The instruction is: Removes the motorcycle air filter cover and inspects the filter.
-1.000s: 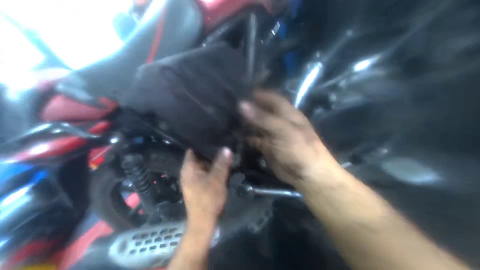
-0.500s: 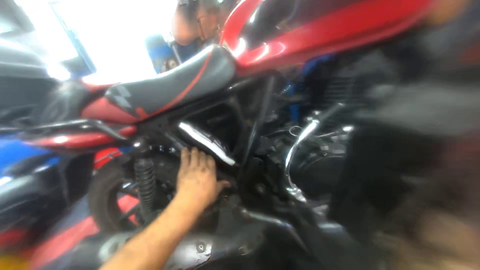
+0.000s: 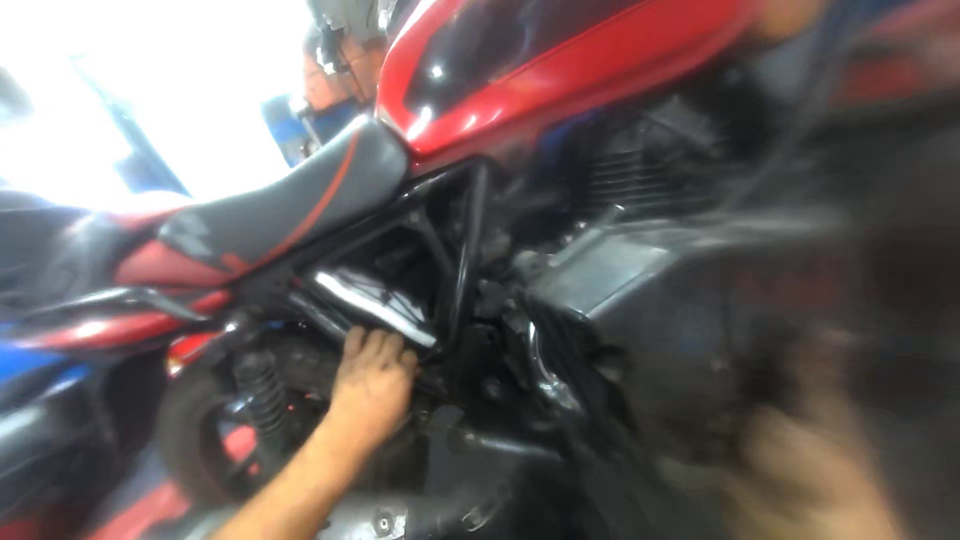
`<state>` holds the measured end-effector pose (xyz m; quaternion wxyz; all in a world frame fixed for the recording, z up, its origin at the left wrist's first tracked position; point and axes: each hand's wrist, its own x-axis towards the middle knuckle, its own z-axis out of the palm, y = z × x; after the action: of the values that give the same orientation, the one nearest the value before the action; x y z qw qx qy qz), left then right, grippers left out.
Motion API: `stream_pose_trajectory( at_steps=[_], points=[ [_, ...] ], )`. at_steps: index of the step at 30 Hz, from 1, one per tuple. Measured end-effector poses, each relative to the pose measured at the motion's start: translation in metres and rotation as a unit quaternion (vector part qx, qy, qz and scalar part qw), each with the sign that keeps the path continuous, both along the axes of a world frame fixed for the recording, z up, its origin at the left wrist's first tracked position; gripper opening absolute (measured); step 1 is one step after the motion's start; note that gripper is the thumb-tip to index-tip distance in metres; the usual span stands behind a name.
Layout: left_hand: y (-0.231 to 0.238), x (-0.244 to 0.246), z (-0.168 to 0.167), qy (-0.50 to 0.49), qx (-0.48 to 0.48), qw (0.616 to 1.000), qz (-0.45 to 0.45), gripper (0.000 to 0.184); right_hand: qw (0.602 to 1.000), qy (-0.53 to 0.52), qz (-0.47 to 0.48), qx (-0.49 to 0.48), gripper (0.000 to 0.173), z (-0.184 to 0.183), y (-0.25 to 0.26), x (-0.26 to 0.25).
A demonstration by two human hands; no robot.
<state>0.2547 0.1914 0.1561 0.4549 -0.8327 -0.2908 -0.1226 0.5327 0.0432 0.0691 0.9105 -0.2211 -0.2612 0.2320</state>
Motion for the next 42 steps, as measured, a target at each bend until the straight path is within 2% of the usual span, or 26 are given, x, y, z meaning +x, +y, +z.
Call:
stream_pose_trajectory(
  at_steps=[3, 8, 11, 16, 19, 22, 25, 33, 35, 37, 39, 42],
  points=[
    [0.004, -0.003, 0.003, 0.022, -0.014, 0.999, -0.027, 0.013, 1.0, 0.01, -0.01, 0.0, 0.039, 0.0, 0.001, 0.001],
    [0.009, -0.021, 0.013, 0.067, -0.051, 0.993, -0.081, 0.016, 0.999, 0.025, 0.023, 0.002, 0.036, 0.003, 0.003, -0.008],
    [0.005, -0.018, 0.006, 0.048, -0.034, 0.996, -0.063, 0.019, 1.0, 0.006, 0.021, -0.004, 0.033, 0.006, 0.005, -0.014],
    [-0.003, -0.027, -0.029, 0.006, -0.004, 0.999, -0.035, 0.039, 0.996, 0.016, -0.01, -0.087, 0.032, 0.043, 0.021, -0.046],
    [0.001, -0.036, -0.038, -0.021, 0.033, 0.998, -0.055, 0.04, 0.987, -0.052, -0.064, -0.141, 0.038, 0.07, 0.046, -0.079],
    [0.008, -0.045, -0.03, -0.077, 0.066, 0.994, -0.049, 0.034, 0.964, -0.148, -0.123, -0.181, 0.047, 0.087, 0.079, -0.104],
    [0.015, -0.059, -0.018, -0.098, 0.064, 0.991, -0.066, 0.027, 0.94, -0.196, -0.163, -0.228, 0.05, 0.092, 0.105, -0.124],
    [0.023, -0.086, -0.014, -0.126, 0.021, 0.976, -0.175, 0.039, 0.894, -0.234, -0.307, -0.226, 0.065, 0.088, 0.126, -0.169],
    [0.021, -0.081, -0.011, -0.185, 0.002, 0.963, -0.196, 0.049, 0.883, -0.235, -0.345, -0.214, 0.062, 0.087, 0.132, -0.176],
    [0.016, -0.07, -0.007, -0.238, 0.022, 0.951, -0.197, 0.051, 0.858, -0.264, -0.391, -0.204, 0.054, 0.088, 0.137, -0.173],
    [0.012, -0.056, -0.002, -0.257, 0.041, 0.951, -0.165, 0.052, 0.827, -0.292, -0.422, -0.229, 0.048, 0.088, 0.143, -0.165],
    [0.013, -0.04, 0.002, -0.259, 0.067, 0.957, -0.113, 0.053, 0.806, -0.304, -0.424, -0.278, 0.044, 0.087, 0.148, -0.154]
  ],
)
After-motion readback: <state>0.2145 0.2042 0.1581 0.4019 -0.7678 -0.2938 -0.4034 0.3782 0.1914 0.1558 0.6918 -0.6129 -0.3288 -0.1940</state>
